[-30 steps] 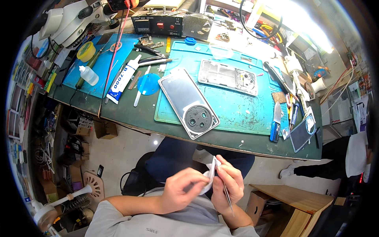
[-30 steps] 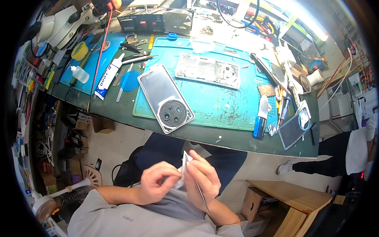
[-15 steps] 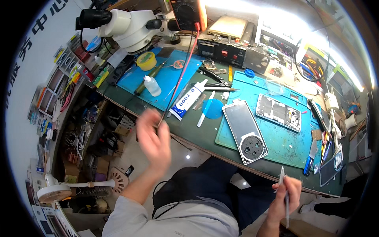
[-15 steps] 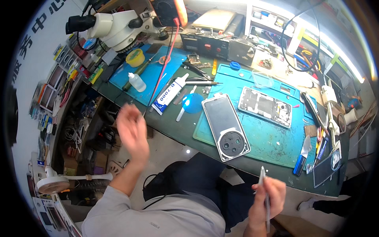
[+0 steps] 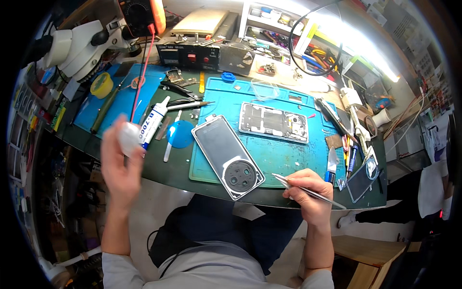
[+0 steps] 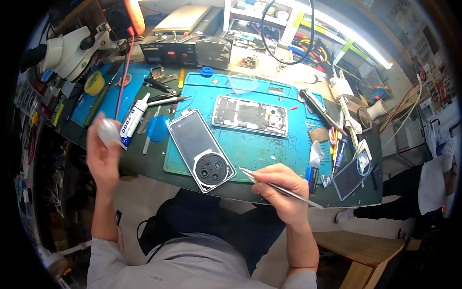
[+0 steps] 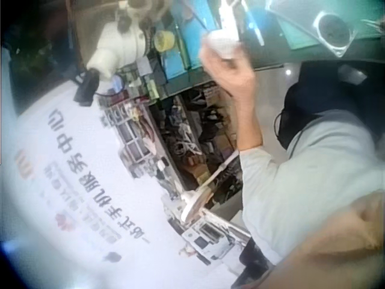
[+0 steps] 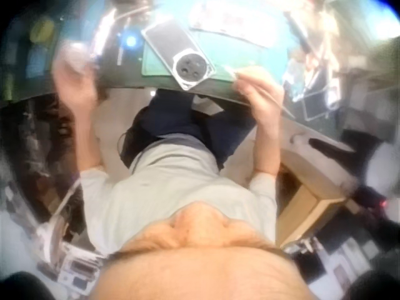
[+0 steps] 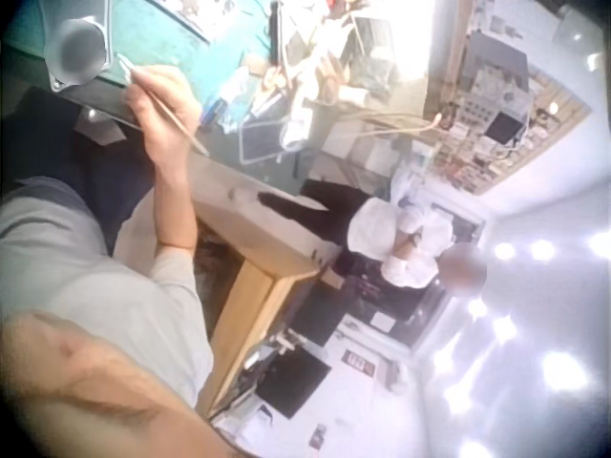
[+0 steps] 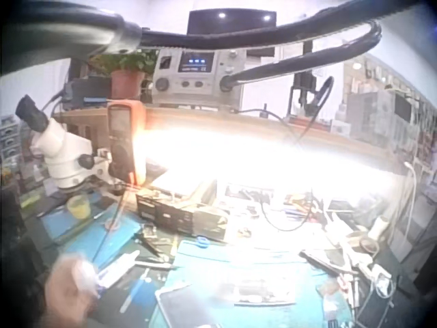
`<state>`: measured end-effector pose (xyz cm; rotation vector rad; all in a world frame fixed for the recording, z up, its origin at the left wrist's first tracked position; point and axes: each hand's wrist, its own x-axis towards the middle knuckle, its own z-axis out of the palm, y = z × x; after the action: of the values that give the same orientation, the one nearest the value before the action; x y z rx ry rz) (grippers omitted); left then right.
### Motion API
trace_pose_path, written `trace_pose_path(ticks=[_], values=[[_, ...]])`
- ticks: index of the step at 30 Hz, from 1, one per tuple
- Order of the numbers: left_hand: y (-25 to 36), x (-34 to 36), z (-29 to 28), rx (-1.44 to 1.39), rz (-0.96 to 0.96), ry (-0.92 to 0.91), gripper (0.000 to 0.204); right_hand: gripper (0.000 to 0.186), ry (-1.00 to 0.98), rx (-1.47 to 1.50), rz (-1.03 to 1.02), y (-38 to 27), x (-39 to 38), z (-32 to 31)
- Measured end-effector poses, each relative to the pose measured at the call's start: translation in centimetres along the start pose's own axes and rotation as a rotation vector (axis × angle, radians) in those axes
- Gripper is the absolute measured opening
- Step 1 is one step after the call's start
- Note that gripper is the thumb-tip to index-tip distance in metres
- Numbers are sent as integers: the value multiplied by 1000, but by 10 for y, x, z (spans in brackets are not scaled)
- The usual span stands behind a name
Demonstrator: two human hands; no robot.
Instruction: The person applies adhesive to a smartphone back cover, uses a heat gun to warm the camera module area, and then uses tweezers to place small components into the camera housing. The person handles the phone, adhesive tube, heat gun, and tweezers throughout the process.
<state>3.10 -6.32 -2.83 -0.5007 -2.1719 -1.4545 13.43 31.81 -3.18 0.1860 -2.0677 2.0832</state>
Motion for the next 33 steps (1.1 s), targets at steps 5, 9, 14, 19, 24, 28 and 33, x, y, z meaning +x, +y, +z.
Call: trace_pose_path(ticks=[5, 9, 14, 19, 24, 28, 33], values=[[39, -18, 58, -51, 247, -400, 67, 18, -32, 0, -18, 2, -2, 0], [37, -8, 76, 44, 462, -347, 55, 17, -56, 12, -16, -2, 1, 6], [31, -6, 81, 75, 501, -345, 44, 16, -99, -26, -49, -1, 6, 15], [33, -9, 84, 66, 556, -350, 38, 18, -133, 62, -11, -2, 5, 20], [28, -13, 80, 96, 656, -283, 37, 18, -121, 215, 152, -13, -15, 23], [26, -10, 70, 102, 674, -355, 35, 17, 38, -122, 26, -9, -26, 36], [22, -4, 63, 64, 662, -417, 37, 17, -122, 73, 120, -10, -9, 29]])
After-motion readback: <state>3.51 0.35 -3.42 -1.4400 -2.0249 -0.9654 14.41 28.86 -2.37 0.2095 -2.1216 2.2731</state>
